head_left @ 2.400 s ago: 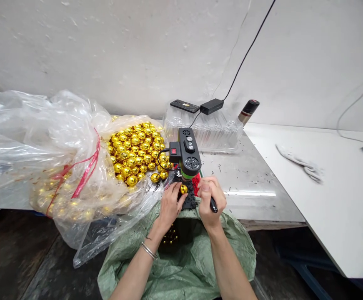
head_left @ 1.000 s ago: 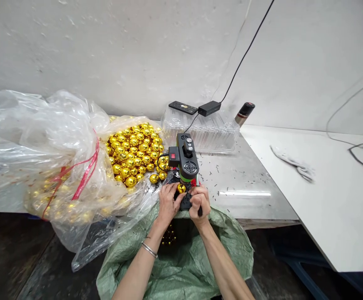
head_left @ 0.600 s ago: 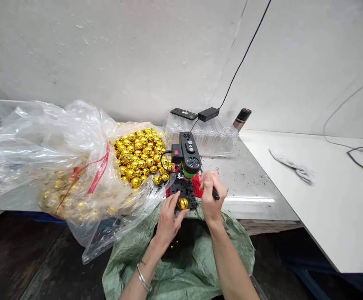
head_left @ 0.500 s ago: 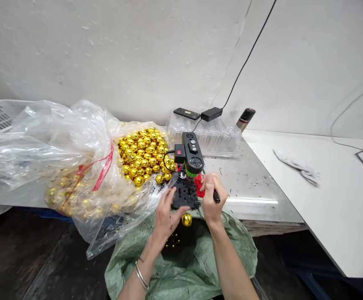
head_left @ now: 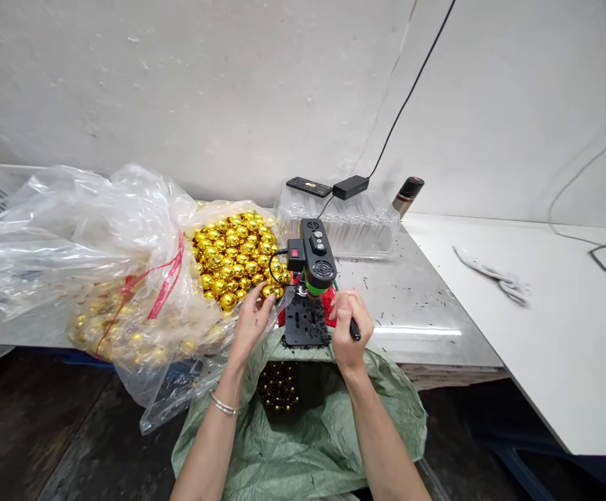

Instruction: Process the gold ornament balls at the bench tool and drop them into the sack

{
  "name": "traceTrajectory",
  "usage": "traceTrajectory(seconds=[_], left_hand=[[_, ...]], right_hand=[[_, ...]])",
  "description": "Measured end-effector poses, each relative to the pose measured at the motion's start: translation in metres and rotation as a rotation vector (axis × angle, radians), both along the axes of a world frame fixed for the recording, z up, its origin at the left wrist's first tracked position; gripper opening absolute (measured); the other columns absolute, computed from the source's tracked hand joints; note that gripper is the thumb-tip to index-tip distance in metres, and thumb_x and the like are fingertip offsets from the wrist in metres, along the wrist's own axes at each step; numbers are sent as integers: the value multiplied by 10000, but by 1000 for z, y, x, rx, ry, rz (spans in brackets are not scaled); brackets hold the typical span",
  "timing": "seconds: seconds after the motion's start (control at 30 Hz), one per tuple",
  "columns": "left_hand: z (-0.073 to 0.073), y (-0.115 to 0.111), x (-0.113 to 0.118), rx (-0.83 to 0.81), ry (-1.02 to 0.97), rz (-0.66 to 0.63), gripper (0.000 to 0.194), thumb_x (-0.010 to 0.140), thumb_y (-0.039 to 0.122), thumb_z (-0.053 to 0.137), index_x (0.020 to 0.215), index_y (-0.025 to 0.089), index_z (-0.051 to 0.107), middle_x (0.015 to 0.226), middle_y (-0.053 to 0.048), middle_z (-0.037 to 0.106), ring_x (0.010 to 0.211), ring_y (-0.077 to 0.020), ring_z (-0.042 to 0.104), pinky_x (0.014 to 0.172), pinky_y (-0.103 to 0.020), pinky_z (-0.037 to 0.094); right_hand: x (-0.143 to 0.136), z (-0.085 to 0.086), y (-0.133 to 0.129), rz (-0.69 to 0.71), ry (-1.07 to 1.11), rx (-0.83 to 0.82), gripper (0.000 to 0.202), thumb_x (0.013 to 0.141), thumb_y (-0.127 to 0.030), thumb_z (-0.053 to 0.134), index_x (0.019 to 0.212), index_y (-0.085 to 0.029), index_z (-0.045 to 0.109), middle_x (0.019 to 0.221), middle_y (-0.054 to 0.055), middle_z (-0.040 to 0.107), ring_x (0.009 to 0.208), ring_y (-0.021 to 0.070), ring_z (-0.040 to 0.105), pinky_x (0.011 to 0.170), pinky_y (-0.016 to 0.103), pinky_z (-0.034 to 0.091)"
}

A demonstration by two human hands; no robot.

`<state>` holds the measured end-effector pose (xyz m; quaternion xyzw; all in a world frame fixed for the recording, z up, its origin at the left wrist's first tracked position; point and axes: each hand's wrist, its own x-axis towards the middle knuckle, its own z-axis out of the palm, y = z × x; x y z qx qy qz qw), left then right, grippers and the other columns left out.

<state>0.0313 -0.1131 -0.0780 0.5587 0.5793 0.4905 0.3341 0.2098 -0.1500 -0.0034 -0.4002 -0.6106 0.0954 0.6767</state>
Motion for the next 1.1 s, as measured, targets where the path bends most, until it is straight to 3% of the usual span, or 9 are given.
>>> traceTrajectory(seconds=[0.1,0.23,0.37,0.47,0.57,0.77,0.9,1.1], left_hand=[[-1,-8,-1,-160,-499,-140,464,927,450,586,1327,215,594,1110,-101,723,964,-205,714,893,-378,574],[-4,-16,10,-304,-638,-181,542,870,438,652,1348,186,599,1098,-116,733,933,-201,712,848,-365,587],[-10,-16,28,-289,-391,-147,542,856,431,649,1326,165,613,980,-86,718,840,-192,689,746,-330,574],[-14,-15,40,-175,-43,-96,451,865,375,635,1254,146,619,840,-45,688,726,-183,646,712,-341,547],[-17,-14,47,-56,168,-116,378,881,326,625,1213,149,595,866,-51,696,683,-183,634,723,-360,542],[-22,-12,46,172,383,-188,307,881,236,624,1184,183,626,1111,-116,671,947,-230,676,856,-383,560],[-23,-8,47,167,471,-242,325,895,230,624,1213,166,634,1124,-127,661,975,-248,679,875,-401,565],[-25,-3,47,155,493,-180,316,917,366,646,1172,180,673,1053,-104,686,924,-251,694,850,-387,567]], right_hand=[[0,-1,0,-12,4,2,355,1000,-204,427,646,-223,454,699,-6,511,709,144,526,669,302,420],[1,0,1,-20,-16,2,351,999,-207,424,650,-224,459,700,-2,520,699,149,526,652,306,417],[2,1,1,-4,-36,15,336,995,-176,426,664,-220,460,706,-6,514,696,140,524,639,296,406],[3,0,0,-1,-45,21,326,993,-163,423,673,-218,456,708,-10,508,697,135,523,635,289,402],[4,-1,0,-2,-72,33,320,989,-152,422,678,-218,451,691,-13,499,689,133,518,638,289,405],[6,-4,0,-10,-108,41,314,980,-148,418,681,-224,477,666,-6,503,691,150,533,626,302,413],[7,-4,0,-13,-119,48,303,975,-139,419,694,-222,494,685,-1,522,696,150,537,631,303,418],[8,-4,0,-34,-141,43,295,971,-141,418,697,-223,493,704,5,536,692,153,547,628,308,421]])
